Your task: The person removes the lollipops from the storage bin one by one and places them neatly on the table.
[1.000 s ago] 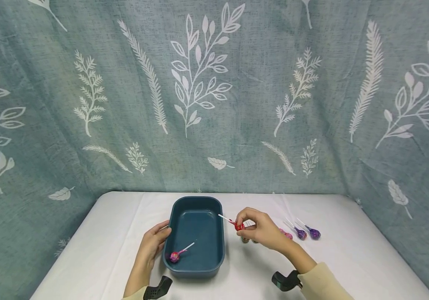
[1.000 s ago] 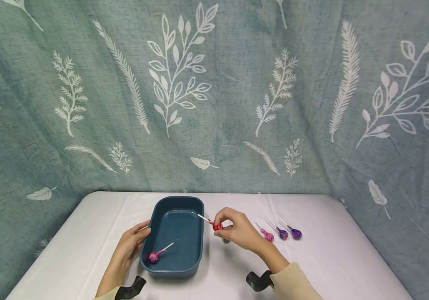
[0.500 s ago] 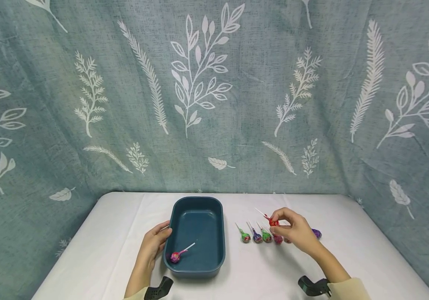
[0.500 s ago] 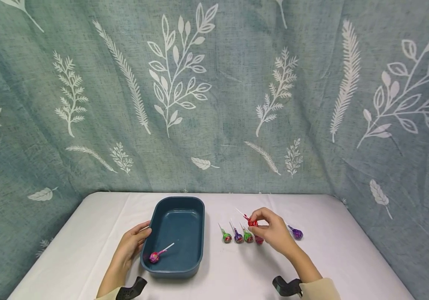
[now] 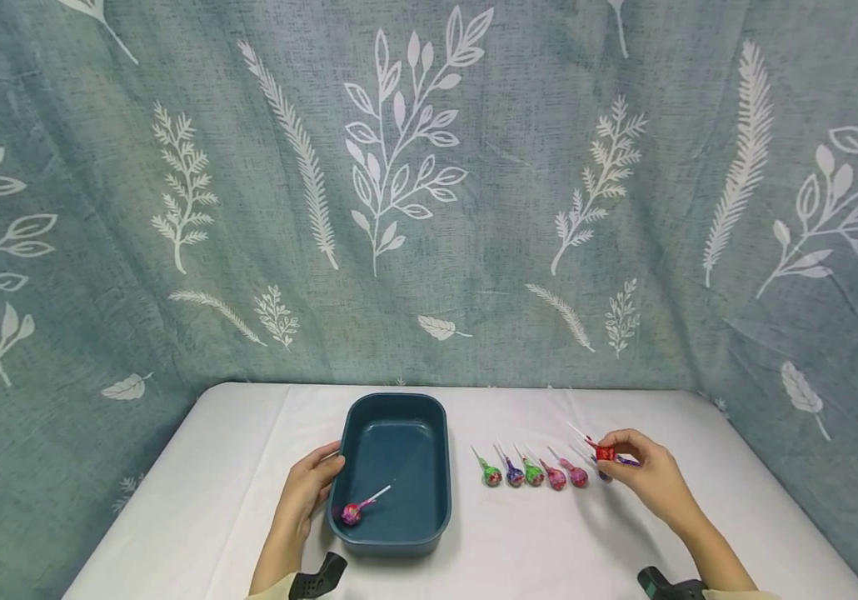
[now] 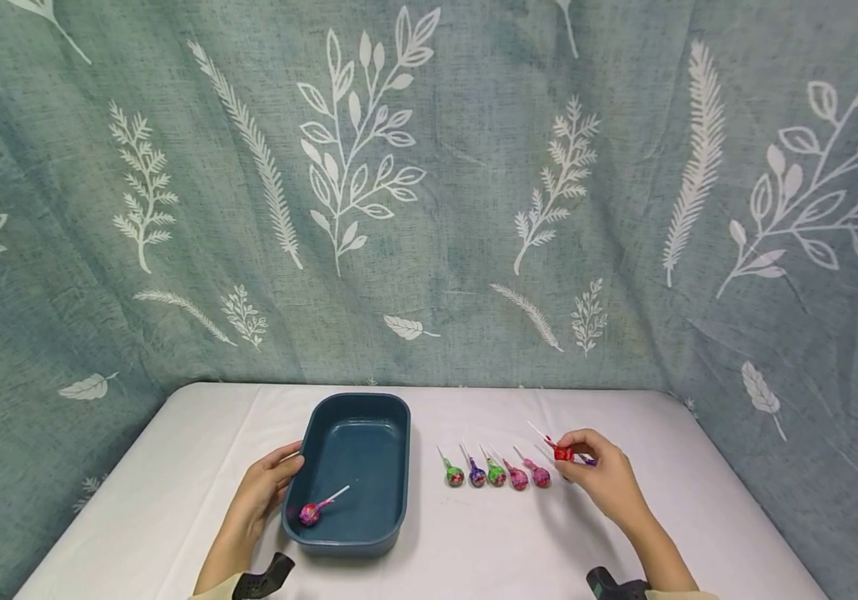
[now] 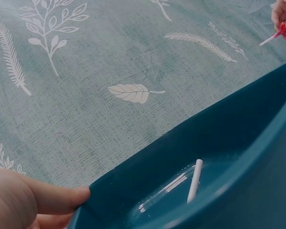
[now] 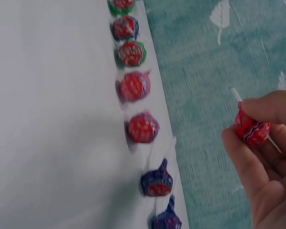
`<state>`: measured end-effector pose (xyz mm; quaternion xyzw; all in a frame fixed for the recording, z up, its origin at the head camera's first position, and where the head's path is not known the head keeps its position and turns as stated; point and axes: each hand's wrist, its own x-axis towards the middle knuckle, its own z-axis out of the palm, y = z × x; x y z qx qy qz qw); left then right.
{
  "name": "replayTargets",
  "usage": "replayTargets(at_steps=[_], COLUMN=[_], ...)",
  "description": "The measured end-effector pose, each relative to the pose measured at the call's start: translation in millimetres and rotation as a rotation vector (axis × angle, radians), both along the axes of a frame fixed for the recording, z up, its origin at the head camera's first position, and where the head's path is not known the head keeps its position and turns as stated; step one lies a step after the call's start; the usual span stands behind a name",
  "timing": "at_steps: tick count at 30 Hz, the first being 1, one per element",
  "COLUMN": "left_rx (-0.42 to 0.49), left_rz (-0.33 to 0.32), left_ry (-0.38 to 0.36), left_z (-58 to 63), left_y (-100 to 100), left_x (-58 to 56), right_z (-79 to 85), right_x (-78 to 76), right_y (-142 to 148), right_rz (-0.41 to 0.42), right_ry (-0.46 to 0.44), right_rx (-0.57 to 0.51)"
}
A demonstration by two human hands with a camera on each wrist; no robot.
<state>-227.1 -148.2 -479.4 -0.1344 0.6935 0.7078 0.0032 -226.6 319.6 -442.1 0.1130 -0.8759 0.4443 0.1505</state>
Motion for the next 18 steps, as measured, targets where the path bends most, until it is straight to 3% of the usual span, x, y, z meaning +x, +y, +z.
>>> replayTargets(at_steps=[6, 18], left_rx=[-0.003, 0.007], left_rz=[-0.003, 0.001], left_ry=[0.004, 0.008], left_z=[0.4, -1.3], left_y=[0, 0], left_x=[-0.6, -0.3], right_z=[-2.4, -12.5], right_x=[3.1, 2.2], right_y=[23, 54], right_rz=[-0.124, -0.302], right_ry=[0.004, -0.064], right_rx=[0.139, 0.127])
